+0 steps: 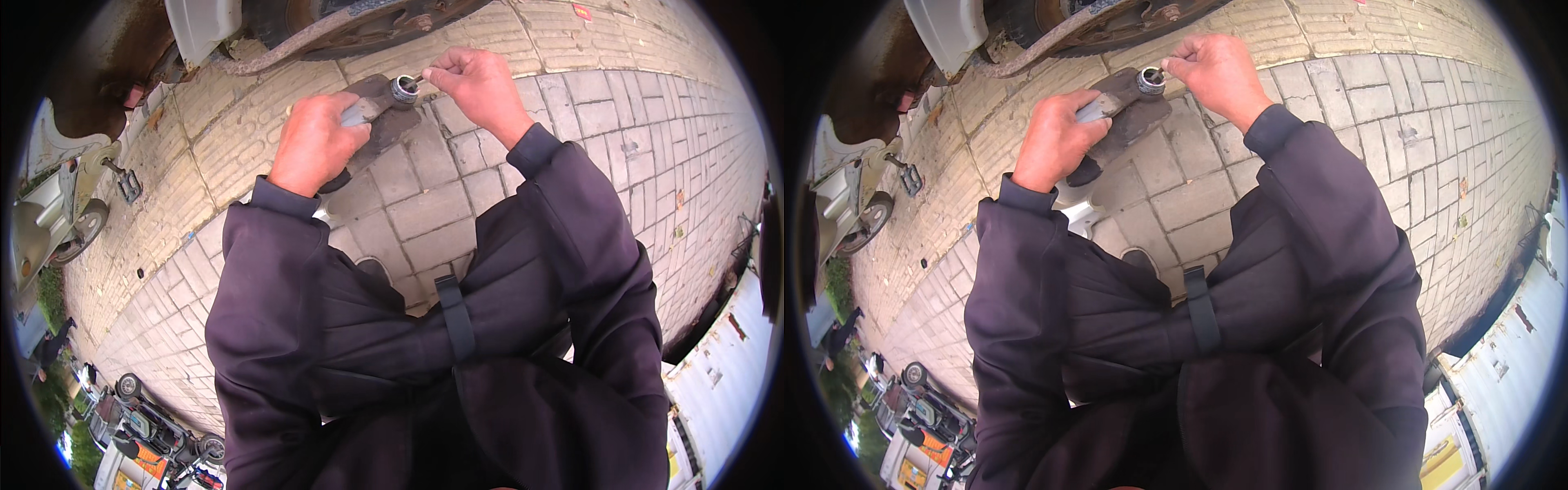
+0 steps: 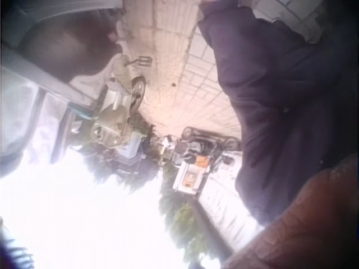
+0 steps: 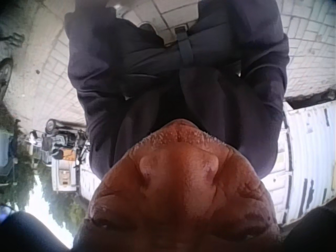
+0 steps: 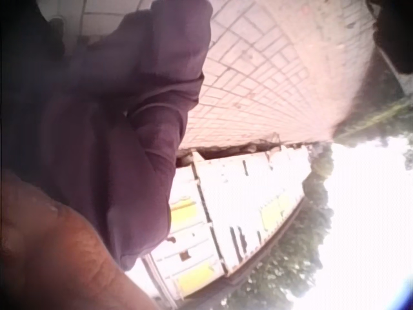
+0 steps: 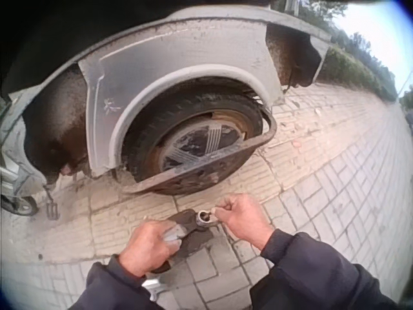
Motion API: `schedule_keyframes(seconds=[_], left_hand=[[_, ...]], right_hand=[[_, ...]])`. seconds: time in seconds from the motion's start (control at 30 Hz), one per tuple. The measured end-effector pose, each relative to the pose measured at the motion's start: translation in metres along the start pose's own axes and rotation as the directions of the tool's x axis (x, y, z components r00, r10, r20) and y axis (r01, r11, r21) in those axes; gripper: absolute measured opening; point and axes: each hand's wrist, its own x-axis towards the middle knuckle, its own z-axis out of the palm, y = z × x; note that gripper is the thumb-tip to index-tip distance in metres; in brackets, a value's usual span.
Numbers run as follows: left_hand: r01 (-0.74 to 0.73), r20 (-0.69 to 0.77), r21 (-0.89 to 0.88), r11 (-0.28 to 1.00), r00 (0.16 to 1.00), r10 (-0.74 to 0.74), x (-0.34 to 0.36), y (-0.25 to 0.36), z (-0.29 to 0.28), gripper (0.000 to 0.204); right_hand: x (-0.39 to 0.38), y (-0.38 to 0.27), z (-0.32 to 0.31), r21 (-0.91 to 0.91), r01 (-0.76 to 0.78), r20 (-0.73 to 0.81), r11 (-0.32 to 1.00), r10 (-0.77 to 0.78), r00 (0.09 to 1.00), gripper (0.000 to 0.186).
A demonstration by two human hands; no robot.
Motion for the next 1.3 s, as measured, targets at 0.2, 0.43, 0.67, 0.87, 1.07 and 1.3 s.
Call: schedule_keyframes(seconds=[0.2,0.43,0.67,0.87,1.07,1.3], left_hand=[[0.008,-0.009,-0.012,1.000,1.000,-0.008,0.008,-0.003,0.005,0.045],[0.041,0.032,-0.072,0.997,0.999,-0.039,0.018,0.002,0.007,0.040],[0.093,0.036,-0.056,0.994,0.995,-0.091,0.022,0.006,0.008,0.038],[0.160,0.010,-0.070,0.985,0.987,-0.160,0.021,0.007,0.005,0.036],[0.130,0.000,-0.063,0.989,0.991,-0.131,0.026,0.001,0.004,0.034],[0.105,-0.055,-0.075,0.992,0.992,-0.109,0.029,-0.012,0.007,0.031]], right_hand=[[0.001,0.010,-0.002,0.112,-0.039,-0.032,0.993,0.043,0.999,0.028],[-0.003,0.018,-0.027,0.273,-0.104,-0.046,0.956,0.120,0.992,0.026],[-0.007,0.024,-0.041,0.445,-0.113,-0.077,0.889,0.163,0.984,0.025],[-0.009,0.017,-0.055,0.458,-0.066,-0.154,0.887,0.152,0.976,0.024],[-0.001,0.018,-0.051,0.614,-0.034,-0.213,0.788,0.207,0.955,0.014],[0.024,0.024,-0.006,0.585,0.181,-0.317,0.790,0.018,0.948,0.016]])
